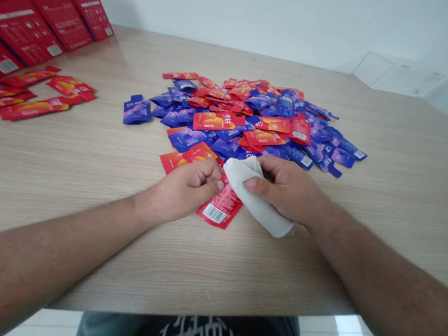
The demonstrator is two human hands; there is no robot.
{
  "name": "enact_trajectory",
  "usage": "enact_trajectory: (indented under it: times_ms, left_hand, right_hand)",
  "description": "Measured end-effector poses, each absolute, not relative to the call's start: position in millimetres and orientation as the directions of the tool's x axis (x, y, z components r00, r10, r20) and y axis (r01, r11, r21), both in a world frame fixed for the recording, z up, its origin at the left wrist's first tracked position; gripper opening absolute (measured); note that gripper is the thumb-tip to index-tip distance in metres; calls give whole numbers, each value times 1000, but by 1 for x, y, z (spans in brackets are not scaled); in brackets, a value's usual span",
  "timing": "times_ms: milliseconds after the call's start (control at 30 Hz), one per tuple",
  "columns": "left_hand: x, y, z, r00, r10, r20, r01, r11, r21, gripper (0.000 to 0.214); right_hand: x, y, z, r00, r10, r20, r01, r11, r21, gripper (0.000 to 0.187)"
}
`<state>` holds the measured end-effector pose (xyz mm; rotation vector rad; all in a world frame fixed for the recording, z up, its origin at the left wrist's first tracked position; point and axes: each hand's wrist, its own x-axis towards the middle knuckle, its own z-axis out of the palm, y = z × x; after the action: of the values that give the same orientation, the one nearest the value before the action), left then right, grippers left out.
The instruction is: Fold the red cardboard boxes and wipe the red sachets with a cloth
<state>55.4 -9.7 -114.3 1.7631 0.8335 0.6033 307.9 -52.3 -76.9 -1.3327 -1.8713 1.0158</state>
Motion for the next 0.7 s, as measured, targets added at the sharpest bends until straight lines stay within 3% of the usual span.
enact_trajectory:
  times_ms: [167,333,400,533,700]
  left_hand:
    - [56,-9,-112,620,785,20,213,-192,958,29]
    - [58,-10,-113,588,809,17,157,-135,978,26]
    - [59,-10,-115,568,823,12,130,-104,986,26]
    - [60,-7,-119,559,829,12,84,-71,994,23]
    - [58,-5,-123,564,826,12,74,-65,995,28]
  right_hand:
    - [310,-53,-77,-288,949,129,547,274,-791,38]
    - [314,-55,-79,-295,833,468,739,509,-441,22]
    - [312,-58,-80,-387,798,462,741,567,-360,17]
    - [309,-62,-82,-554,748,364,680,660,-321,19]
    - [310,-61,-83,-423,788,446,747,583,-321,16]
